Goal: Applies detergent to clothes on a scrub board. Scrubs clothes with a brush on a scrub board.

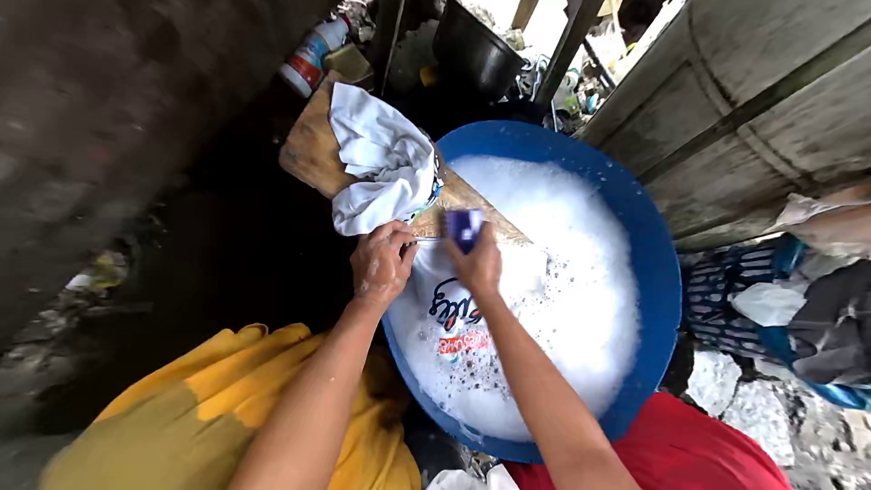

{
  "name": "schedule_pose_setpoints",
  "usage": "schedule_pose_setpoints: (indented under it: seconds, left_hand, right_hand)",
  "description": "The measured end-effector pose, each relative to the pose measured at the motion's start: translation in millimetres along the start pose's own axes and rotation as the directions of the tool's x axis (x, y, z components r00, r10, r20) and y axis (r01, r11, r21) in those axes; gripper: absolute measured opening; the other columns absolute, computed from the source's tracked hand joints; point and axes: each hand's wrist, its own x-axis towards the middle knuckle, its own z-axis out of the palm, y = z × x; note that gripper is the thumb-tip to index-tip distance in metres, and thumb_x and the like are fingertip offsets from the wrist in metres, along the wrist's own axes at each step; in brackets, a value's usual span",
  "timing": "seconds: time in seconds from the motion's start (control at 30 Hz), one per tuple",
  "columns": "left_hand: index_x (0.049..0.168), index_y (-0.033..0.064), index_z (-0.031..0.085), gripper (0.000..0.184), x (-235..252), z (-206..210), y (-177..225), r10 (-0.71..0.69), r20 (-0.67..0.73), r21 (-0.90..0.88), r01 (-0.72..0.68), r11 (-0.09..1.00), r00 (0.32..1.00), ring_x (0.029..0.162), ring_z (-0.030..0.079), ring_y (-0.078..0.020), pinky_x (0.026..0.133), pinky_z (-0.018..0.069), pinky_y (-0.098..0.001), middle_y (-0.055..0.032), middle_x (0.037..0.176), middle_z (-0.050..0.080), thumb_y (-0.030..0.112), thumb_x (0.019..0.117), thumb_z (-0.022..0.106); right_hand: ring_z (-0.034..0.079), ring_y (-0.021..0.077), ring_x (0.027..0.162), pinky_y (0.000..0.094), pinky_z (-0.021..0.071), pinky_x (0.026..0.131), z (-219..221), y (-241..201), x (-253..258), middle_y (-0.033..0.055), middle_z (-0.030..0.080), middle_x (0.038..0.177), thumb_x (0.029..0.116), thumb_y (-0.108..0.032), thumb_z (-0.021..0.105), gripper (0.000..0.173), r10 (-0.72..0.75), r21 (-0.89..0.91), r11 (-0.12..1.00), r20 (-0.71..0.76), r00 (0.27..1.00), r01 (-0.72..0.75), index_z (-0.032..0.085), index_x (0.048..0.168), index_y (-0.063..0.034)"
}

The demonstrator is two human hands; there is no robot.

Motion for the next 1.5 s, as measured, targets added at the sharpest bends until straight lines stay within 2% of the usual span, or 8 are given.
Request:
schedule_pose_setpoints:
  seconds: [0.17,0.33,0.53,0.73,0.93,1.13,1.33,1.5]
  left_hand:
    - [0.103,-0.0013,0.075,0.016,1,2,3,0.015,-0.039,0.006,-0.015,1.0,0.999,0.119,0.06,-0.0441,0.097,0.0463,-0.0609,-0.0206,0.126,0.067,0.01,0.0955,0.066]
    - [0.105,-0.0028,0.075,0.017,0,1,3,0.003,-0.024,0.004,-0.003,1.0,1.0,0.119,0.061,-0.0444,0.098,0.0458,-0.0627,-0.0218,0.124,0.068,0.006,0.095,0.065]
    - [0.104,-0.0007,0.075,0.018,2,3,3,0.004,-0.036,0.008,-0.004,1.0,0.999,0.119,0.06,-0.0451,0.096,0.046,-0.0624,-0.0202,0.125,0.068,0.011,0.0967,0.064]
    - [0.105,-0.0032,0.074,0.017,0,2,2,0.003,-0.032,0.029,-0.002,1.0,0.999,0.119,0.06,-0.0456,0.098,0.0456,-0.063,-0.0222,0.124,0.067,0.006,0.0944,0.065]
    - [0.106,-0.0009,0.075,0.019,2,1,4,-0.01,-0.022,0.014,0.01,1.0,1.0,0.121,0.059,-0.0449,0.098,0.0457,-0.0626,-0.0208,0.127,0.067,0.012,0.0971,0.065]
    - [0.107,-0.0028,0.074,0.018,1,1,3,-0.005,-0.008,0.036,0.005,0.999,1.0,0.121,0.059,-0.0462,0.098,0.0452,-0.0643,-0.0222,0.127,0.066,0.007,0.0958,0.063]
    - [0.105,-0.0012,0.075,0.018,1,3,4,0.012,-0.045,0.031,-0.01,0.999,0.999,0.119,0.06,-0.0449,0.096,0.0459,-0.0619,-0.021,0.125,0.068,0.012,0.097,0.065]
    - [0.106,-0.0015,0.075,0.018,2,1,5,0.008,-0.022,0.038,-0.007,0.999,1.0,0.121,0.059,-0.0454,0.098,0.0449,-0.0632,-0.0217,0.126,0.067,0.011,0.097,0.064]
  right_hand:
    - [0.063,0.0516,0.114,0.0678,0.0491,0.095,-37,85,35,0.0339,0.064,0.123,0.0941,-0.03,0.074,0.069,0.33,0.065,0.944,-0.218,0.918,-0.324,0.044,0.145,0.0053]
    - [0.068,0.0434,0.105,0.061,0.0545,0.086,18,-27,-12,0.0274,0.067,0.117,0.091,-0.03,0.076,0.059,-0.038,0.031,0.999,-0.017,0.999,0.038,0.056,0.135,0.0038]
    - [0.065,0.0504,0.112,0.067,0.0499,0.093,-40,97,32,0.033,0.065,0.12,0.0943,-0.029,0.074,0.067,0.338,0.069,0.941,-0.22,0.915,-0.331,0.044,0.143,0.0053]
    - [0.068,0.0432,0.106,0.0602,0.0543,0.087,20,-28,-19,0.0272,0.067,0.117,0.0919,-0.03,0.076,0.058,-0.033,0.058,0.998,0.001,0.999,0.033,0.055,0.135,0.0043]
    - [0.065,0.0508,0.111,0.0673,0.0501,0.092,-37,93,24,0.0333,0.065,0.12,0.0948,-0.03,0.074,0.068,0.337,0.079,0.942,-0.208,0.918,-0.327,0.044,0.144,0.0053]
    - [0.068,0.0421,0.105,0.0602,0.0547,0.088,21,-26,-22,0.0267,0.067,0.115,0.0926,-0.031,0.076,0.06,0.002,0.089,0.996,0.005,1.0,-0.002,0.053,0.135,0.0047]
    - [0.065,0.0505,0.111,0.0675,0.05,0.093,-35,92,20,0.0336,0.065,0.121,0.0939,-0.031,0.075,0.068,0.301,0.06,0.954,-0.211,0.93,-0.295,0.045,0.143,0.0059]
    - [0.069,0.0443,0.106,0.062,0.0549,0.089,11,-6,-11,0.029,0.068,0.116,0.0936,-0.029,0.074,0.062,0.109,0.092,0.99,-0.07,0.992,-0.103,0.05,0.138,0.0063]
